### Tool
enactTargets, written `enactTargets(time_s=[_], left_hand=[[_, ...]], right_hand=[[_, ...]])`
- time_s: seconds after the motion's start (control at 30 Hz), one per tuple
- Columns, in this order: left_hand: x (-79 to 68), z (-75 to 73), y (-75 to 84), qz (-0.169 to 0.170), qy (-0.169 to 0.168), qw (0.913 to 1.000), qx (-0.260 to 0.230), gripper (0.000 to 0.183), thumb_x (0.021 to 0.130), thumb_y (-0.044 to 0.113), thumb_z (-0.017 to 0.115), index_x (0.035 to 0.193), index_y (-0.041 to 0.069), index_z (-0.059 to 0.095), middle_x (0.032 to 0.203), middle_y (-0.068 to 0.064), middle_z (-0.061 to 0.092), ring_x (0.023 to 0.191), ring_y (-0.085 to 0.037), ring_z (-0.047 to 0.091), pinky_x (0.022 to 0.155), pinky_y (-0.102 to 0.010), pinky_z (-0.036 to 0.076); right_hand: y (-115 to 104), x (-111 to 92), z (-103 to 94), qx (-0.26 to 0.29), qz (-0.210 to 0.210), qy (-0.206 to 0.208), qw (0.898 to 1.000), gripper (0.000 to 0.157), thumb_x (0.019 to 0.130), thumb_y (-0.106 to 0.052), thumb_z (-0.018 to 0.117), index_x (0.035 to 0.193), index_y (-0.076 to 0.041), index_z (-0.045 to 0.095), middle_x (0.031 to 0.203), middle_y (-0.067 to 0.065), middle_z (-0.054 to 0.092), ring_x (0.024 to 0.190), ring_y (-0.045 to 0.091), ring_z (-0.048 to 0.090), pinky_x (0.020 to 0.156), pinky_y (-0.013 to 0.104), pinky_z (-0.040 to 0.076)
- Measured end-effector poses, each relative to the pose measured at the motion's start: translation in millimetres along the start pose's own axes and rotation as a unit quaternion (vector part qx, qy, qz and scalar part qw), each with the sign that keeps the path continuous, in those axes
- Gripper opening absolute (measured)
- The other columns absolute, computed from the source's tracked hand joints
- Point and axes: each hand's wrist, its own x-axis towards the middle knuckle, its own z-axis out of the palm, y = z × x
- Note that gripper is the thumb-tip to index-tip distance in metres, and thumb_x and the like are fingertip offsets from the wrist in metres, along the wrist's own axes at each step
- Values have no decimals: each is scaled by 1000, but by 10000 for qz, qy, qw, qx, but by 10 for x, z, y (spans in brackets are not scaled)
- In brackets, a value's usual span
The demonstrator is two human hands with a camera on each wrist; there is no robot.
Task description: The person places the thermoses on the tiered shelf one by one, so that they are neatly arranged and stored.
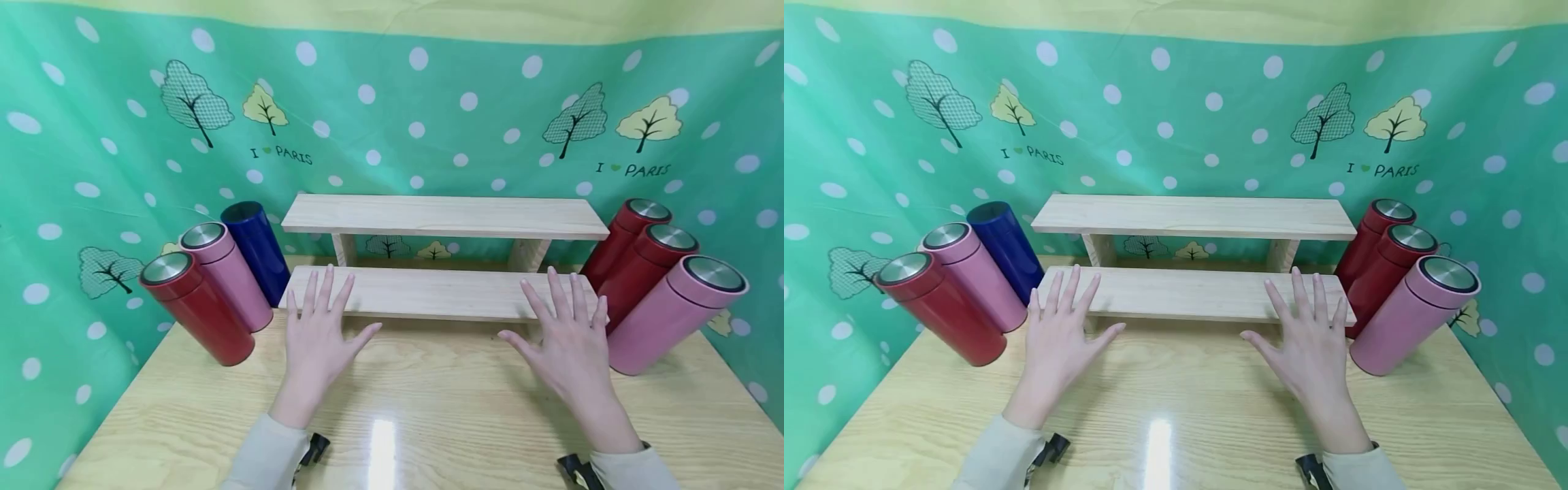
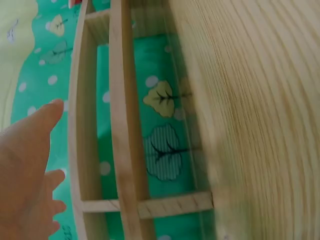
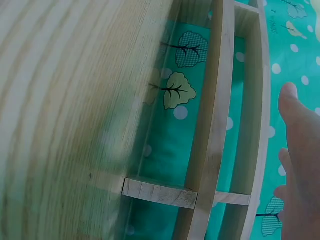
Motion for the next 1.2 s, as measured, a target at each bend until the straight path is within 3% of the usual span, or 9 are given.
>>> enactTargets(time_s=[0.3, 0.67, 0.9, 1.2], left_hand=[[34, 78, -261, -70, 172, 9998, -68, 87, 88, 73, 48, 158, 27, 27, 164, -11, 17, 150, -33, 9, 115, -64, 6], [105, 121, -540, -173, 273, 9975, -621, 83, 89, 68, 54, 157, 26, 31, 162, -12, 22, 149, -35, 11, 114, -66, 11], [140, 161, -669, -417, 142, 9920, -1180, 84, 89, 70, 54, 157, 26, 29, 162, -12, 22, 148, -36, 13, 112, -67, 15], [99, 254, -832, -836, -64, 9842, -1562, 88, 88, 72, 53, 158, 26, 27, 161, -14, 23, 146, -40, 20, 107, -70, 23]], right_hand=[[22, -42, -10, -2, 62, -32, 10000, 90, 86, -78, 47, 157, -26, 31, 165, 10, 9, 150, 37, -1, 112, 69, -1], [38, -48, -21, 73, 63, 78, 9999, 89, 86, -79, 46, 156, -25, 33, 165, 11, 11, 150, 37, 2, 112, 70, 5], [48, -10, -36, 163, 24, 265, 9995, 91, 87, -84, 33, 155, -25, 34, 165, 11, 13, 150, 37, 3, 114, 67, 5], [17, 9, -68, 176, 76, 137, 9997, 87, 87, -69, 56, 158, -27, 28, 165, 12, 12, 150, 38, 4, 115, 66, 4]])
